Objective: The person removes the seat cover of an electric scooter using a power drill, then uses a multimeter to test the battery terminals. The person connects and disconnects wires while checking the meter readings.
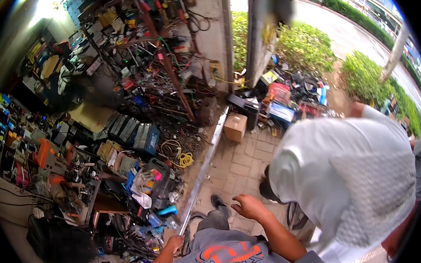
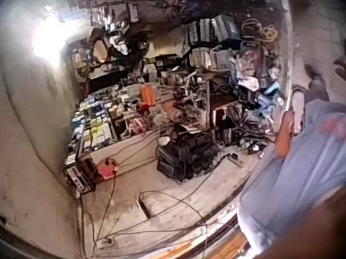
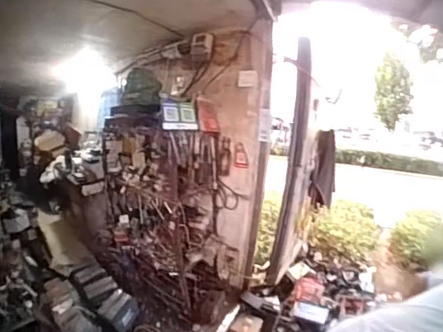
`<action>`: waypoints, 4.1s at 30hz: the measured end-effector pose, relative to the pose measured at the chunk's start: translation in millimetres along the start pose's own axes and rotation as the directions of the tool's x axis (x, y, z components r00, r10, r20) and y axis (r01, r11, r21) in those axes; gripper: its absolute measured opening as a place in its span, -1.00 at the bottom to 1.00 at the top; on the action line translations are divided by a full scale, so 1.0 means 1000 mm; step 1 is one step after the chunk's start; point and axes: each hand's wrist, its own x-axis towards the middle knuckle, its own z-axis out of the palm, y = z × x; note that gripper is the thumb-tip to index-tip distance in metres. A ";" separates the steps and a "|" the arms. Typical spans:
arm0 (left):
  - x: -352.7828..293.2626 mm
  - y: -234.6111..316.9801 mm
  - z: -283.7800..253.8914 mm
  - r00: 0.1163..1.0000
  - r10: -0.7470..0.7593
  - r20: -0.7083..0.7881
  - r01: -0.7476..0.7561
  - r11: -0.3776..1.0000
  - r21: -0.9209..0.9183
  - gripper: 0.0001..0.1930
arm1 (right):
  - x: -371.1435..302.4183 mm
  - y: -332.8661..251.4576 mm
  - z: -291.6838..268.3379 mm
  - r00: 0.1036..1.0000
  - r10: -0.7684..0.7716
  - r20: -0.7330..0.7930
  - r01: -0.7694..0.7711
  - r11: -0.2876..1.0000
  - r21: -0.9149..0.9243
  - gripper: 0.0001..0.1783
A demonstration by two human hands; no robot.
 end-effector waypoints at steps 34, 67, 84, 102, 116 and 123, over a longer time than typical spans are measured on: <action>0.062 0.215 -0.154 0.335 -0.855 0.397 0.557 -0.160 -0.815 -0.72 | 0.960 -0.240 0.016 0.874 -0.208 -0.439 0.185 0.978 -0.095 -0.39; -0.004 0.269 -0.439 0.072 -0.980 -0.186 0.019 0.188 -0.982 -0.60 | 0.635 -0.184 0.015 0.722 -0.565 0.400 0.611 0.791 0.015 -0.44; -0.003 0.275 -0.331 -0.249 -0.966 -0.070 -0.941 0.258 -0.219 0.04 | 0.279 -0.275 -0.001 -0.037 -0.645 0.763 0.590 0.602 0.538 -0.29; -0.010 0.243 -0.378 0.114 -0.955 -0.274 -0.988 -0.138 0.069 0.02 | 0.313 -0.314 -0.035 0.116 -0.613 0.782 0.205 0.785 0.585 -0.61; 0.003 0.241 -0.396 0.203 -0.914 -0.352 -0.931 -0.292 0.221 -0.08 | 0.321 -0.334 -0.039 -0.065 -0.947 0.315 0.978 0.003 0.210 -0.74; 0.014 0.244 -0.399 0.086 -0.946 -0.314 -0.971 -0.150 0.187 -0.18 | 0.307 -0.333 -0.015 -0.092 -0.859 0.504 0.991 -0.027 0.133 -0.79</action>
